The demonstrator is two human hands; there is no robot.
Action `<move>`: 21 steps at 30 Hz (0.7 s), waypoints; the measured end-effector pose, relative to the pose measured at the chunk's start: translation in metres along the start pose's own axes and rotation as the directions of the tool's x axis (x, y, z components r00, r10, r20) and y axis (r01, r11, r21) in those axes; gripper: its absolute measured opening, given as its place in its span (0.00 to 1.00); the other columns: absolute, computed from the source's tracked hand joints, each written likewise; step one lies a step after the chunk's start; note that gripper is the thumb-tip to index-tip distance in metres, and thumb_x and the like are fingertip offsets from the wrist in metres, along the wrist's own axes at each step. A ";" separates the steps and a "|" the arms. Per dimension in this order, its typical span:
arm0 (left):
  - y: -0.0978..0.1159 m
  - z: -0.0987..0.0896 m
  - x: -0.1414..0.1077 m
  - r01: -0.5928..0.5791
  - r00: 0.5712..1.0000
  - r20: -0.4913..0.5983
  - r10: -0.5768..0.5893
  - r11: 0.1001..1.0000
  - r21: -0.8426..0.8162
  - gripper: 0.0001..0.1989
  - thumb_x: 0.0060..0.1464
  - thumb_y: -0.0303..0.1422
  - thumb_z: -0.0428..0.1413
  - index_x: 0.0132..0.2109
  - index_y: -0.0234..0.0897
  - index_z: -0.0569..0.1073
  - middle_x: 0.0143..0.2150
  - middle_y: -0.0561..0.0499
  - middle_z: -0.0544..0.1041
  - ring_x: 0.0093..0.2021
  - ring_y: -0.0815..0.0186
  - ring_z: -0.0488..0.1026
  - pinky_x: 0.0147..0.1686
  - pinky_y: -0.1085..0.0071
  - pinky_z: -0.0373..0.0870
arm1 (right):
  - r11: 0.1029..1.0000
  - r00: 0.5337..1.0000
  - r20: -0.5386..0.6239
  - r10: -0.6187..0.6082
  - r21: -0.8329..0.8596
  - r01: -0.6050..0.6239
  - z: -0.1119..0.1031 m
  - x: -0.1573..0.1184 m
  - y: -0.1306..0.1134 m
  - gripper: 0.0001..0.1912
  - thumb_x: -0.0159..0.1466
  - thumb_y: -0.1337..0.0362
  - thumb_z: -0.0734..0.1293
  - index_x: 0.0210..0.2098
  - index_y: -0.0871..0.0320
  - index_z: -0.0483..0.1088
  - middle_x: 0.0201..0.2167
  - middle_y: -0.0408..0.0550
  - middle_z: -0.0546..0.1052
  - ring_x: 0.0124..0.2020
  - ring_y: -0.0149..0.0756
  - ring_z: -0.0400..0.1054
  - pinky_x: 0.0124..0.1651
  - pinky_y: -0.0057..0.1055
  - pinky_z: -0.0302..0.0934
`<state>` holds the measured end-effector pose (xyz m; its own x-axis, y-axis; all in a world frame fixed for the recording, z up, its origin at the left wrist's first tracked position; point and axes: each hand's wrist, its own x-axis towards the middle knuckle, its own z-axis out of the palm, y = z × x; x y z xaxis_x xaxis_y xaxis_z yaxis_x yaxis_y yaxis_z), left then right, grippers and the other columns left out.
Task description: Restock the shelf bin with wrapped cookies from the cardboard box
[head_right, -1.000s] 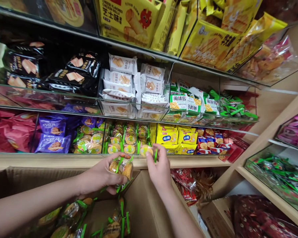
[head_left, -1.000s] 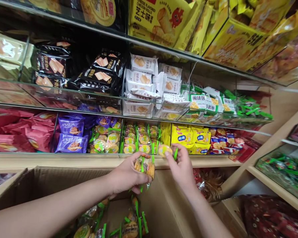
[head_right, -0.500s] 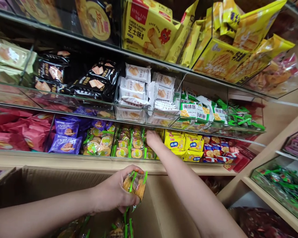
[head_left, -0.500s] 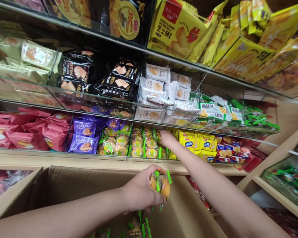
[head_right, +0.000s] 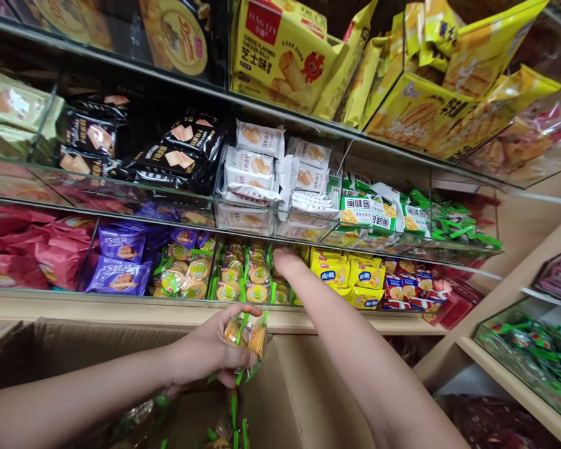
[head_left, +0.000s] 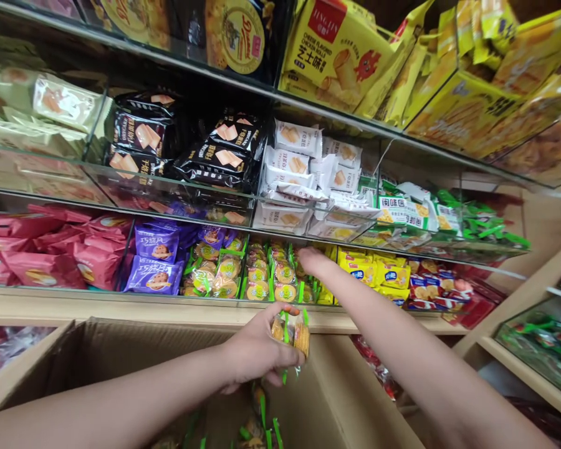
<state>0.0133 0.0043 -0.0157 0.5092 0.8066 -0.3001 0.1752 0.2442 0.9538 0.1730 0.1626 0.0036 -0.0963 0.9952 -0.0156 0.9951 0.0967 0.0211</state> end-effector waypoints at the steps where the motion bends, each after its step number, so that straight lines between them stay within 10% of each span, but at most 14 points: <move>1: 0.001 -0.001 0.000 -0.008 1.000 -0.003 0.008 1.000 -0.019 0.30 0.35 0.27 0.58 0.49 0.44 0.59 0.31 0.55 0.70 0.27 0.69 0.67 0.21 0.74 0.66 | 1.000 1.000 -0.018 -0.006 0.023 0.007 -0.003 -0.004 0.001 0.11 0.61 0.62 0.61 0.41 0.63 0.67 0.42 0.50 0.71 0.42 0.36 0.66 0.45 0.40 0.61; 8: 0.010 -0.012 -0.004 -0.030 0.999 0.029 0.034 0.987 -0.159 0.33 0.37 0.30 0.61 0.52 0.43 0.58 0.34 0.51 0.73 0.32 0.66 0.69 0.26 0.70 0.68 | 0.942 0.956 -0.279 -0.092 0.288 0.175 -0.012 -0.075 0.007 0.12 0.63 0.66 0.56 0.43 0.63 0.66 0.43 0.54 0.71 0.45 0.37 0.65 0.47 0.33 0.58; 14: 0.011 -0.015 -0.003 -0.024 0.997 0.063 0.038 0.978 -0.205 0.26 0.37 0.27 0.61 0.47 0.39 0.64 0.33 0.52 0.72 0.33 0.65 0.70 0.27 0.69 0.70 | 0.152 0.901 -0.222 -0.373 0.943 0.295 0.020 -0.150 0.001 0.23 0.60 0.59 0.61 0.54 0.55 0.56 0.46 0.49 0.69 0.45 0.33 0.65 0.43 0.31 0.61; 21: 0.009 -0.011 -0.002 0.047 0.998 0.038 -0.040 0.978 -0.204 0.19 0.40 0.28 0.60 0.41 0.36 0.66 0.34 0.50 0.75 0.38 0.61 0.71 0.29 0.69 0.70 | -0.111 0.954 -0.299 0.016 0.948 0.299 0.053 -0.172 -0.001 0.15 0.49 0.63 0.70 0.34 0.57 0.64 0.30 0.42 0.72 0.31 0.30 0.67 0.33 0.25 0.61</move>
<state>0.0051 0.0107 -0.0066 0.5332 0.7754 -0.3382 0.0235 0.3860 0.9222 0.1899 -0.0096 -0.0472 -0.0831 0.9552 0.2841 -0.1177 0.2737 -0.9546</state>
